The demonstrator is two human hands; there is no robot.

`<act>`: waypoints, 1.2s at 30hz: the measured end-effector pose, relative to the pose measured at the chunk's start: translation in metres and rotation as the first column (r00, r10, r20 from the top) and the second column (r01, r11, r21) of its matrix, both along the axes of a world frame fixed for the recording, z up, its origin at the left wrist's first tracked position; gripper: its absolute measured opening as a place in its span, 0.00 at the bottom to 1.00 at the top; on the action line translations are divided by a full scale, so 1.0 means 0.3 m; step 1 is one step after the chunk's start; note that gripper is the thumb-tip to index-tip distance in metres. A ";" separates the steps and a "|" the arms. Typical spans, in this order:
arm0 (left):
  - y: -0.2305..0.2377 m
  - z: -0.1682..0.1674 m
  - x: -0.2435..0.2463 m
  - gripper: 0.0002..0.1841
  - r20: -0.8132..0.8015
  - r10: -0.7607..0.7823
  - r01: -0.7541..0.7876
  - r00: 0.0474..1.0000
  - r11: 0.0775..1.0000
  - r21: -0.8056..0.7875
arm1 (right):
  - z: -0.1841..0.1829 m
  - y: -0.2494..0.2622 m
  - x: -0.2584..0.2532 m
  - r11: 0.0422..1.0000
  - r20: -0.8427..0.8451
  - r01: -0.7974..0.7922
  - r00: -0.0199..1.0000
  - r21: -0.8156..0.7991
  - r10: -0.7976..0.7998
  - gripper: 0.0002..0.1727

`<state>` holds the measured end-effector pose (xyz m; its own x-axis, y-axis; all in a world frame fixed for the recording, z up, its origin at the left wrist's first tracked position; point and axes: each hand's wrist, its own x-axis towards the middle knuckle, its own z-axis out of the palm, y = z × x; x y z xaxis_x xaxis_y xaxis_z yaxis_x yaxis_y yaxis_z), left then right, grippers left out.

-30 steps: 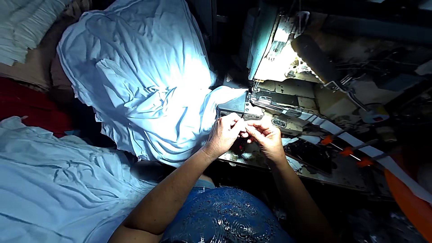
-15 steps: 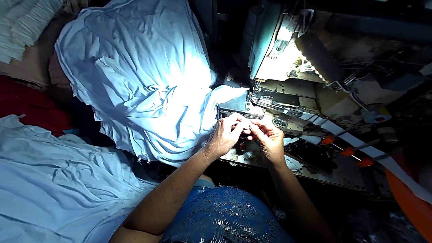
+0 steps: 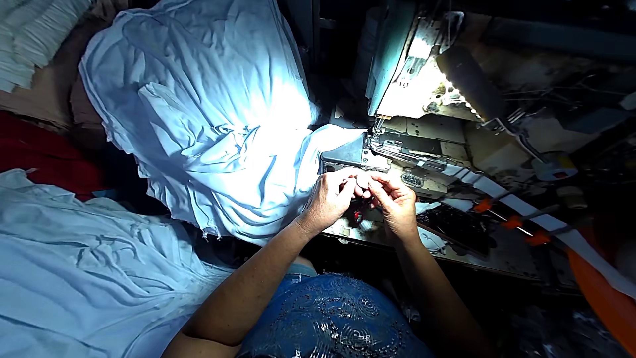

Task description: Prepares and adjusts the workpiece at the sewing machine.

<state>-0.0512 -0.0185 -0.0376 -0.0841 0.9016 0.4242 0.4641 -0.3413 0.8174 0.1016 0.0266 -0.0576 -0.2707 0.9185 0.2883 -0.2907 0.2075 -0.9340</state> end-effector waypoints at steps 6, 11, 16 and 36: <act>-0.002 -0.002 -0.006 0.13 -0.024 -0.003 0.002 1.000 1.000 -0.023 | -0.010 0.001 -0.003 1.000 -0.008 0.007 1.000 0.013 -0.007 0.11; 0.002 -0.010 0.002 0.12 0.021 0.030 -0.030 0.999 0.999 0.014 | -0.013 -0.002 -0.005 1.000 -0.011 0.016 1.000 0.010 -0.015 0.12; 0.003 -0.011 0.006 0.13 0.047 0.022 -0.025 0.999 0.998 0.057 | -0.015 -0.001 -0.005 1.000 -0.010 0.016 1.000 0.018 -0.016 0.12; 0.010 -0.015 0.005 0.13 0.069 0.016 -0.019 0.997 0.999 0.048 | -0.025 0.005 -0.006 0.999 -0.011 0.025 1.000 0.039 -0.025 0.11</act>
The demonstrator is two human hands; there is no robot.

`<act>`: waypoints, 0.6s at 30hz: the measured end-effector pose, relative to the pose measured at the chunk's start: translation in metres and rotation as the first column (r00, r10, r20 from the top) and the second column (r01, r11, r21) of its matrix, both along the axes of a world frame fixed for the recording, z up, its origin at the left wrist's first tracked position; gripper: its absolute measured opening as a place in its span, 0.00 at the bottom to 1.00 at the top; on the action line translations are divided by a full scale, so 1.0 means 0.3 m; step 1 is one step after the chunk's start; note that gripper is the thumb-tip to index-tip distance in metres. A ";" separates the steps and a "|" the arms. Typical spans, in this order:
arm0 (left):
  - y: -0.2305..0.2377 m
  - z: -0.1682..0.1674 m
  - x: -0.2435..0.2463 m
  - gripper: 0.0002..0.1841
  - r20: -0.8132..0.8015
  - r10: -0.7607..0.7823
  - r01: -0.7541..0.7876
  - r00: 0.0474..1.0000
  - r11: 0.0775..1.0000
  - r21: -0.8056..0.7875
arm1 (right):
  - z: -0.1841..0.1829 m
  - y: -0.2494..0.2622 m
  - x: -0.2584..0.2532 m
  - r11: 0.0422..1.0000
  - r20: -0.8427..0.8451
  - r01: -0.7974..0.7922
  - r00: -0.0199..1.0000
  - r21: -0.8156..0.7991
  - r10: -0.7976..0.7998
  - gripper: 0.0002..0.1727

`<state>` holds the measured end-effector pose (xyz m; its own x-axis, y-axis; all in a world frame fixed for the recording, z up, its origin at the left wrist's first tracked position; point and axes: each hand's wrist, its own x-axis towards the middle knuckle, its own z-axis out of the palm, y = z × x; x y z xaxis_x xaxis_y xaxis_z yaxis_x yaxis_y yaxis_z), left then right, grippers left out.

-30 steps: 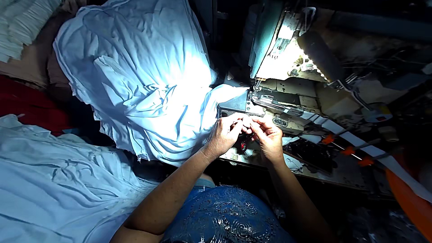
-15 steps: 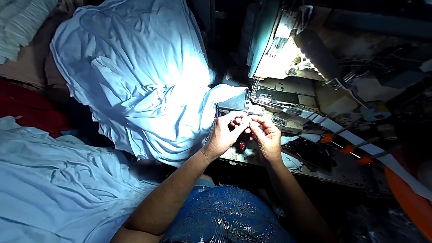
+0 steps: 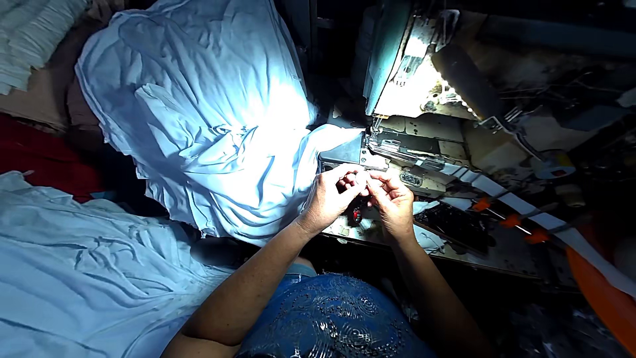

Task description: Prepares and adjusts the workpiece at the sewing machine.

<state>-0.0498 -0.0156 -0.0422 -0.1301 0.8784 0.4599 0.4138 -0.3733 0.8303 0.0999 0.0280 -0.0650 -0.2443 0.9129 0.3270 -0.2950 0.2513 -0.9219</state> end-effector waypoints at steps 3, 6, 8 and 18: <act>-0.003 0.004 0.000 0.13 0.003 -0.001 0.001 1.000 1.000 -0.018 | -0.003 0.001 -0.001 1.000 -0.008 0.000 1.000 0.003 0.000 0.11; 0.000 0.001 -0.002 0.14 0.008 -0.005 0.005 1.000 1.000 -0.016 | -0.006 0.001 -0.002 1.000 -0.010 0.000 1.000 0.010 0.000 0.11; 0.000 0.003 -0.001 0.13 0.008 0.000 0.000 1.000 1.000 -0.014 | -0.008 0.001 -0.002 1.000 -0.006 0.001 1.000 0.015 -0.001 0.11; -0.001 -0.002 0.000 0.14 -0.009 0.005 -0.005 1.000 1.000 0.001 | -0.008 -0.002 -0.007 1.000 -0.005 0.019 1.000 0.009 -0.019 0.09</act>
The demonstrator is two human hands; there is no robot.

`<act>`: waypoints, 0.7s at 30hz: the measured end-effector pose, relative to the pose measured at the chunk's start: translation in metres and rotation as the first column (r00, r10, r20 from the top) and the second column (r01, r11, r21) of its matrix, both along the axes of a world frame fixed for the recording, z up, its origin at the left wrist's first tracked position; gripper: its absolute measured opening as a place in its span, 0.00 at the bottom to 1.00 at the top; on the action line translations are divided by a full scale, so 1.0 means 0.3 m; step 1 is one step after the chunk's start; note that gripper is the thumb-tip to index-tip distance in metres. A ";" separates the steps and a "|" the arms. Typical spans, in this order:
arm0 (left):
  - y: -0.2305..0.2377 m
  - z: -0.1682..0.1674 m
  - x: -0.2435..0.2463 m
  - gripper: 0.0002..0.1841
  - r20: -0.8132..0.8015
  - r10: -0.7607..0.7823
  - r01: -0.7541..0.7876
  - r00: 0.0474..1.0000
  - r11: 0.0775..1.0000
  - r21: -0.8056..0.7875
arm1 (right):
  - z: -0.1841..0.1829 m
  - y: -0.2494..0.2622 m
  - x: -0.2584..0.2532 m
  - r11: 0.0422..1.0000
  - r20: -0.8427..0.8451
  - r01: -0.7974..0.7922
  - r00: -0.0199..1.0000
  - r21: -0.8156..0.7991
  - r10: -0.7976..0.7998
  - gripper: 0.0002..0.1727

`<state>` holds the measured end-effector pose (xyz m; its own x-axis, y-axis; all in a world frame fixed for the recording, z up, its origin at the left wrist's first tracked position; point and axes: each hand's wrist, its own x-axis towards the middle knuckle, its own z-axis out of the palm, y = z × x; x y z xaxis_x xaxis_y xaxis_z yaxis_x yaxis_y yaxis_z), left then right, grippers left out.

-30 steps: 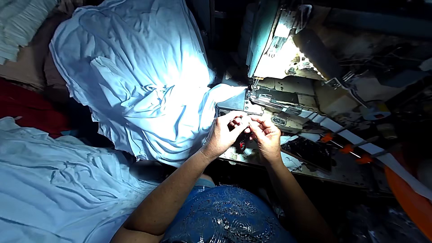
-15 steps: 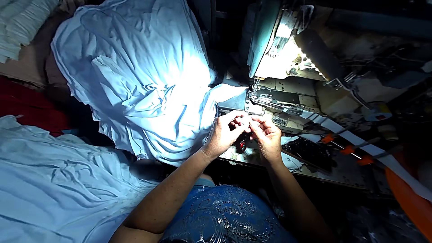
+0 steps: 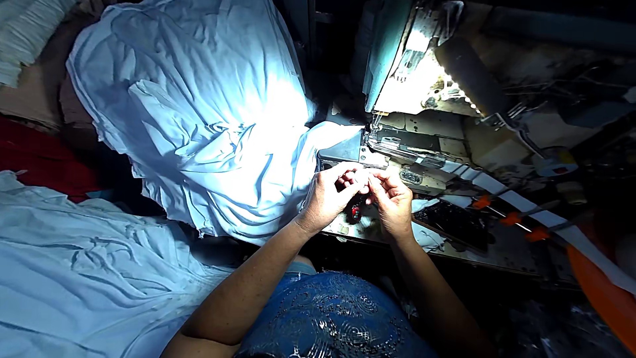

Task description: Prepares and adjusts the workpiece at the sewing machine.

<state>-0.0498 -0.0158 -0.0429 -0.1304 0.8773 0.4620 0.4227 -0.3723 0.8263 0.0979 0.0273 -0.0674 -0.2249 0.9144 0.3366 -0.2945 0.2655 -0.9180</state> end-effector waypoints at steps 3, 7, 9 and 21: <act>0.000 -0.002 0.000 0.14 -0.001 -0.002 0.002 1.000 1.000 0.000 | -0.001 -0.001 0.000 1.000 0.006 0.007 1.000 0.003 -0.007 0.09; -0.001 -0.003 0.001 0.14 0.005 0.000 0.000 1.000 1.000 0.004 | -0.005 -0.002 0.000 1.000 0.013 0.008 1.000 0.010 -0.009 0.09; -0.003 -0.002 0.001 0.14 -0.001 0.001 -0.001 1.000 1.000 0.001 | -0.004 -0.002 0.000 1.000 0.018 0.009 1.000 0.017 -0.009 0.09; -0.004 -0.009 0.002 0.13 -0.017 0.005 -0.005 1.000 1.000 0.008 | -0.003 -0.008 -0.003 1.000 0.023 0.024 0.999 0.008 -0.024 0.10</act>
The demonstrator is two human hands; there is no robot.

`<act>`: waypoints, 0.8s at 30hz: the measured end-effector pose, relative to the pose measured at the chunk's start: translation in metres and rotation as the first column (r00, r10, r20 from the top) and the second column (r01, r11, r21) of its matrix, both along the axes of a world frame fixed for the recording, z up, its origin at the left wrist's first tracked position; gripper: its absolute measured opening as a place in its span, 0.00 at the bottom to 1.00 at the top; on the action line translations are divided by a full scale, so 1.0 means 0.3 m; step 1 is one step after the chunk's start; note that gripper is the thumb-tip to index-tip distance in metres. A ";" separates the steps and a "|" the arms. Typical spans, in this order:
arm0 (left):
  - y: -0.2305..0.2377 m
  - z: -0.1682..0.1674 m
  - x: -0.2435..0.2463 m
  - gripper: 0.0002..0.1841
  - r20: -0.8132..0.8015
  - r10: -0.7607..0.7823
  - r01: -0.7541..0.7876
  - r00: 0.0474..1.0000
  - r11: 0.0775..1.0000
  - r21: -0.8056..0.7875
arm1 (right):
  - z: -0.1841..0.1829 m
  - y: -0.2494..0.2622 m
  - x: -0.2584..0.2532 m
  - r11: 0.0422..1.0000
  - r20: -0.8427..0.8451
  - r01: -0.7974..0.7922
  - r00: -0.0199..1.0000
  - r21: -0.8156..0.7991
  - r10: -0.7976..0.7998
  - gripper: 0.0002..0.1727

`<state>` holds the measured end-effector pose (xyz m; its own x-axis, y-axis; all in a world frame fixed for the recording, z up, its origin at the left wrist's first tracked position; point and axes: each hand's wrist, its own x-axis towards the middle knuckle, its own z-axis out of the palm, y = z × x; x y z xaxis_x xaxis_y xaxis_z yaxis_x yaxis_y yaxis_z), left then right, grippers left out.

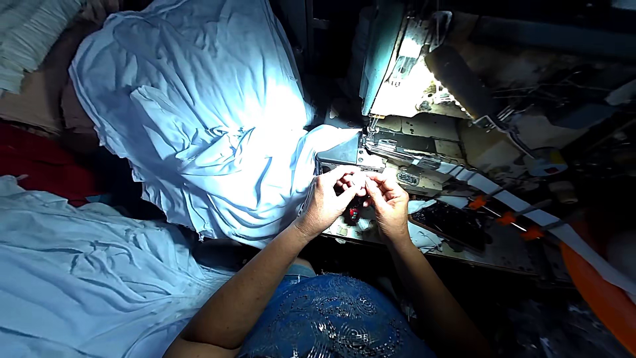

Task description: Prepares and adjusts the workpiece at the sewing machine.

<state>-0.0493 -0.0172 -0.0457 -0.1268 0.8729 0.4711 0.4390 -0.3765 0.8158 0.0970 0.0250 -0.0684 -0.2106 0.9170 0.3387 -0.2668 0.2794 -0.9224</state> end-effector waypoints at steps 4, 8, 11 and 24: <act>0.001 -0.005 0.002 0.13 -0.011 0.013 -0.012 1.000 1.000 0.014 | -0.003 0.001 0.001 1.000 0.015 0.000 1.000 0.012 0.000 0.11; 0.001 -0.007 0.004 0.13 -0.025 0.026 -0.025 0.999 0.999 0.031 | -0.006 -0.001 0.001 0.999 0.033 0.004 0.999 0.052 -0.005 0.11; -0.002 -0.006 0.006 0.12 -0.046 0.048 -0.046 0.998 0.998 0.045 | -0.007 -0.003 0.001 0.998 0.042 0.004 0.999 0.069 -0.007 0.11; 0.021 0.042 -0.017 0.05 0.019 0.150 -0.149 0.988 0.987 -0.065 | -0.089 0.032 0.034 0.936 0.191 0.161 0.955 0.314 -0.228 0.13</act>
